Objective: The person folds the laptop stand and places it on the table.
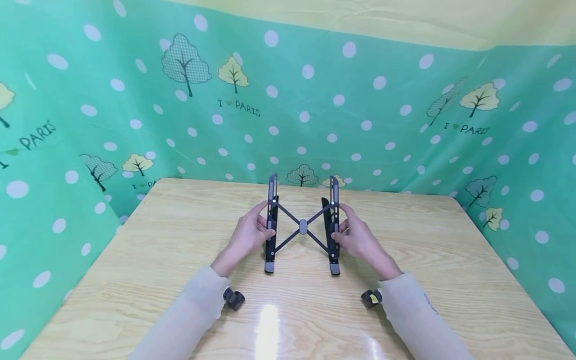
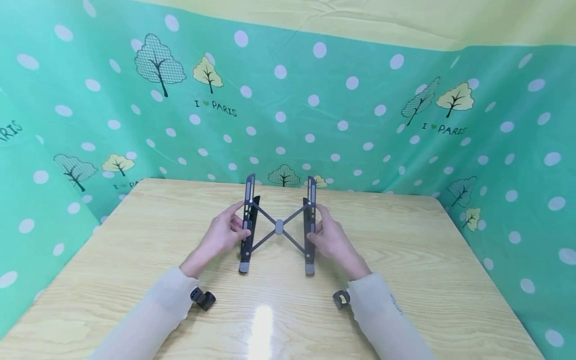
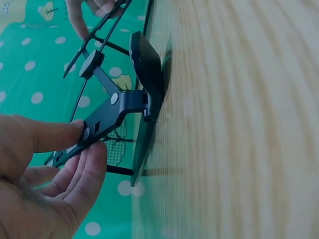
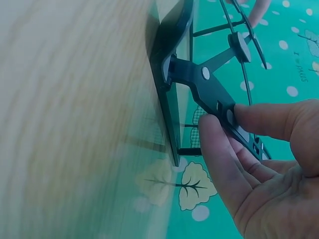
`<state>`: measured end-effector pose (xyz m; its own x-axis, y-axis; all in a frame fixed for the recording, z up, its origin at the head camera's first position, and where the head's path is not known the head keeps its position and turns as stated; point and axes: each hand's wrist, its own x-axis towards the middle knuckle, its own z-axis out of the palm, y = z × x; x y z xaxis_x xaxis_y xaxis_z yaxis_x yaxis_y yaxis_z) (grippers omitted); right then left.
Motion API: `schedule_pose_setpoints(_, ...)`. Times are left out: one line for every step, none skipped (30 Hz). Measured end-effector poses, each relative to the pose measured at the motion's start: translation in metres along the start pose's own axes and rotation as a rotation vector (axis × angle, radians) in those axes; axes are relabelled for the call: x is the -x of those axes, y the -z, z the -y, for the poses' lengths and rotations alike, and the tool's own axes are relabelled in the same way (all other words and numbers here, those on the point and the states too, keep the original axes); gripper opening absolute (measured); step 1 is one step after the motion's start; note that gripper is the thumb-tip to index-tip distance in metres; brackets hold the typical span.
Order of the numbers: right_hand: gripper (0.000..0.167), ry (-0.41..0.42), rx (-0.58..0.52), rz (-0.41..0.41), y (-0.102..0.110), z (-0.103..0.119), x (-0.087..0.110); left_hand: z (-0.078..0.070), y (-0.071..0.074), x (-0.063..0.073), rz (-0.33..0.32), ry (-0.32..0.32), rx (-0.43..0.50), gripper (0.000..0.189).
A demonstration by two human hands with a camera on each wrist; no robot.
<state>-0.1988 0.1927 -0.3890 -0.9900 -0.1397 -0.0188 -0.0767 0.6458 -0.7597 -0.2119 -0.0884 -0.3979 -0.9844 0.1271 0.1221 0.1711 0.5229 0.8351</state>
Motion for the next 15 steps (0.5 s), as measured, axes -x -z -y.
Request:
schedule_pose_setpoints(0.085, -0.001, 0.0, -0.001, 0.0, 0.0003, -0.0001, 0.0002, 0.0007, 0.0001, 0.006, 0.002, 0.005, 0.084)
schedule_pose_setpoints(0.085, 0.001, 0.0, 0.001, 0.0, 0.0005, -0.0001, 0.0005, 0.0014, 0.0002, 0.012, 0.003, 0.007, 0.085)
schedule_pose_setpoints(0.085, 0.003, -0.002, 0.004, 0.0001, 0.0006, -0.0001, 0.0008, 0.002, 0.0002, 0.017, 0.002, 0.01, 0.085)
schedule_pose_setpoints(0.085, 0.004, -0.005, 0.009, 0.0001, 0.0008, -0.0001, 0.001, 0.0027, 0.0002, 0.022, 0.006, 0.015, 0.086)
schedule_pose_setpoints(0.085, 0.001, -0.01, 0.012, 0.0, 0.0009, -0.0002, 0.001, 0.0034, 0.0002, 0.026, 0.008, 0.019, 0.086)
schedule_pose_setpoints(0.086, -0.004, -0.017, 0.015, 0.0, 0.001, -0.0002, 0.0011, 0.004, 0.0, 0.03, 0.011, 0.024, 0.086)
schedule_pose_setpoints(0.086, -0.009, -0.023, 0.019, -0.0001, 0.0012, -0.0002, 0.0011, 0.0045, -0.0001, 0.033, 0.016, 0.027, 0.086)
schedule_pose_setpoints(0.087, -0.012, -0.029, 0.023, -0.0001, 0.0013, -0.0002, 0.001, 0.005, -0.0001, 0.036, 0.021, 0.026, 0.087)
schedule_pose_setpoints(0.087, -0.015, -0.033, 0.026, 0.0002, 0.0014, -0.0001, 0.001, 0.0052, -0.0002, 0.038, 0.027, 0.028, 0.087)
schedule_pose_setpoints(0.087, -0.018, -0.032, 0.028, 0.0004, 0.0014, 0.0, 0.0008, 0.0052, -0.0003, 0.041, 0.029, 0.031, 0.087)
schedule_pose_setpoints(0.087, -0.018, -0.031, 0.029, 0.0008, 0.0012, 0.0001, 0.0005, 0.0051, -0.0003, 0.044, 0.033, 0.033, 0.087)
schedule_pose_setpoints(0.087, -0.021, -0.027, 0.028, 0.0013, 0.0012, 0.0001, 0.0003, 0.005, -0.0004, 0.047, 0.034, 0.033, 0.088)
schedule_pose_setpoints(0.087, -0.02, -0.023, 0.028, 0.0017, 0.001, 0.0001, 0.0002, 0.0049, -0.0005, 0.049, 0.036, 0.034, 0.088)
schedule_pose_setpoints(0.087, -0.02, -0.018, 0.029, 0.002, 0.001, -0.0001, -0.0001, 0.0048, -0.0004, 0.05, 0.037, 0.035, 0.088)
schedule_pose_setpoints(0.087, -0.019, -0.014, 0.031, 0.0021, 0.001, -0.0004, -0.0002, 0.0048, -0.0006, 0.049, 0.038, 0.035, 0.088)
